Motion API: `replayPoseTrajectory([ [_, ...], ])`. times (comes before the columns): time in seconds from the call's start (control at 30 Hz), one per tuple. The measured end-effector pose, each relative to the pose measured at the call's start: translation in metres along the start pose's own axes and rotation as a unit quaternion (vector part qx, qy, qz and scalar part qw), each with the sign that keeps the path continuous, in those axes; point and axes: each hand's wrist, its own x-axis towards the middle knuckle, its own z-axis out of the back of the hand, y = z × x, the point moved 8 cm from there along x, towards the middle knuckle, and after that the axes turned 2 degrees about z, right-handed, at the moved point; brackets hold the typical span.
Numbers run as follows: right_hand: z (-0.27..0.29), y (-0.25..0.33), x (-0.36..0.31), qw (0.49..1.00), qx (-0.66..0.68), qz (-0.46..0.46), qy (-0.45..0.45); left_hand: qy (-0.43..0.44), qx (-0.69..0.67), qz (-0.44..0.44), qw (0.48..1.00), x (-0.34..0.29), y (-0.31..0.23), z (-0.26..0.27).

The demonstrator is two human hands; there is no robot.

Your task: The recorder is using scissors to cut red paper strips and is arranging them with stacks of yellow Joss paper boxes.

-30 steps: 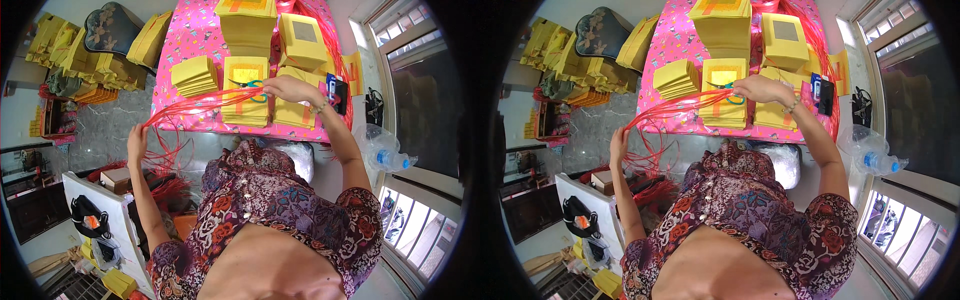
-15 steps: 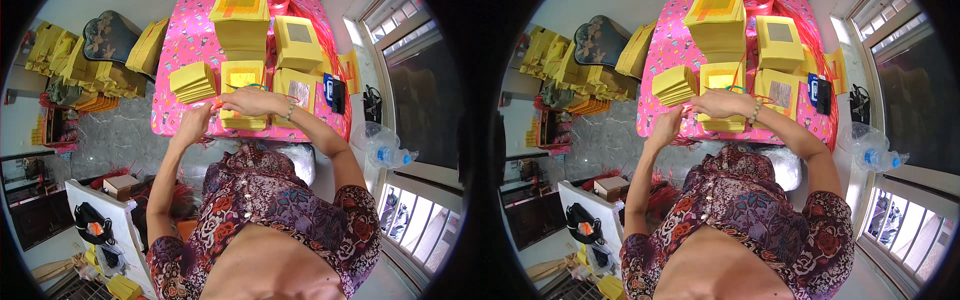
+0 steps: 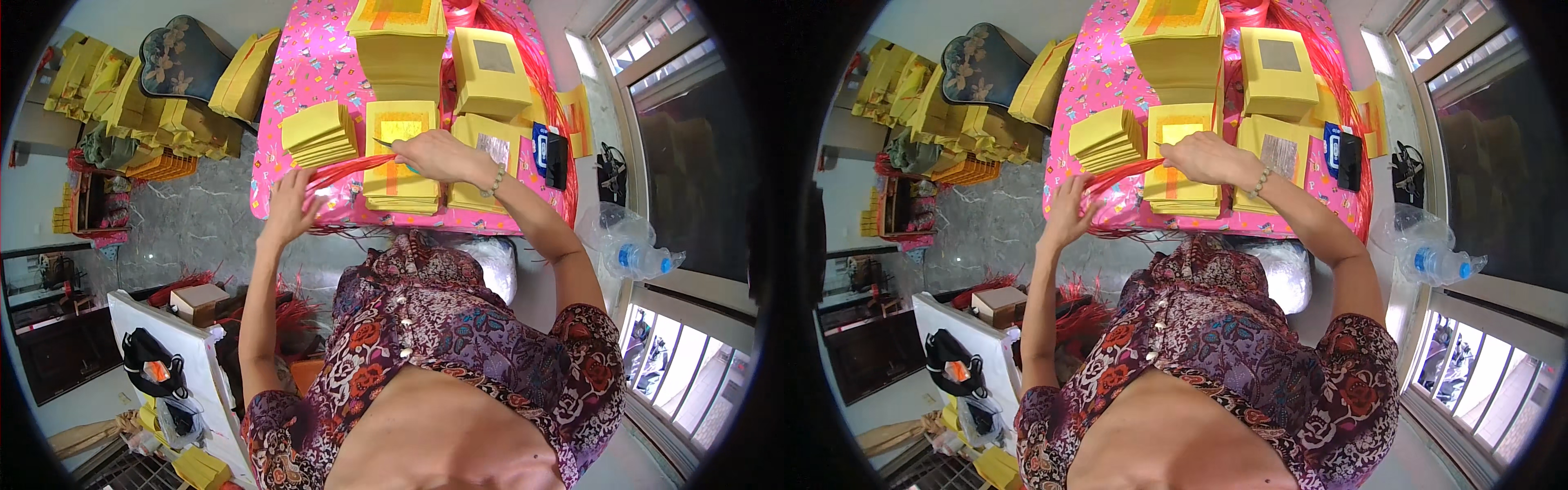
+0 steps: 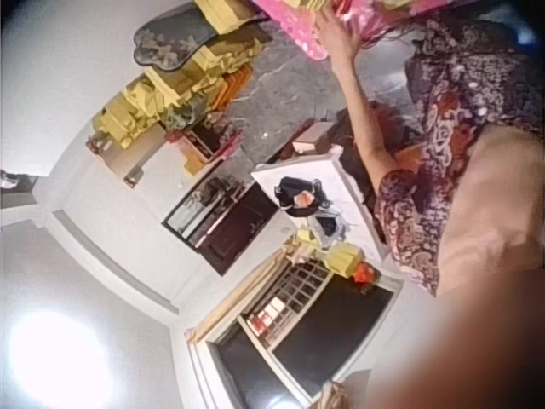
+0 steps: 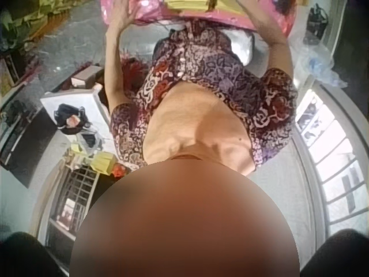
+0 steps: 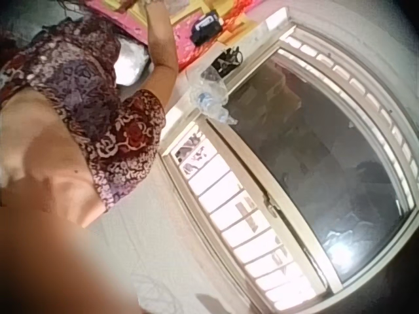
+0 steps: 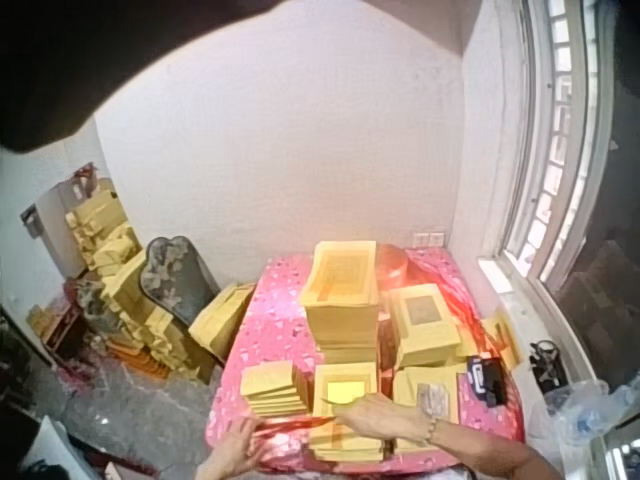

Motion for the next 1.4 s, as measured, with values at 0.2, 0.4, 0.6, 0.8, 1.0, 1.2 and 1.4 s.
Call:
replayPoseTrajectory([
  [0.2, 0.004, 0.036, 0.025, 0.997, -0.037, 0.062, -0.036, -0.134, -0.029, -0.162, 0.977, 0.039, -0.108, 0.011],
  [0.4, 0.021, 0.039, 0.012, 0.995, 0.045, 0.065, -0.063, -0.025, -0.019, -0.022, 0.999, 0.049, -0.085, -0.025],
  [0.6, 0.056, -0.001, -0.014, 0.991, 0.069, -0.018, -0.116, -0.095, -0.026, 0.049, 0.994, 0.047, -0.058, 0.009],
  [0.8, 0.049, -0.015, -0.008, 0.928, 0.275, -0.065, -0.243, -0.132, -0.234, 0.148, 0.952, 0.049, -0.045, 0.012],
  [1.0, 0.013, -0.001, 0.022, 0.676, 0.659, -0.067, -0.324, -0.166, -0.355, 0.098, 0.915, 0.06, -0.065, -0.008],
  [1.2, 0.028, 0.007, 0.021, 0.713, 0.567, -0.058, -0.408, -0.119, -0.441, 0.111, 0.883, 0.068, -0.072, -0.017],
  [1.4, 0.031, 0.023, 0.027, 0.674, 0.641, -0.06, -0.362, -0.114, -0.561, 0.068, 0.817, 0.068, -0.07, -0.006],
])
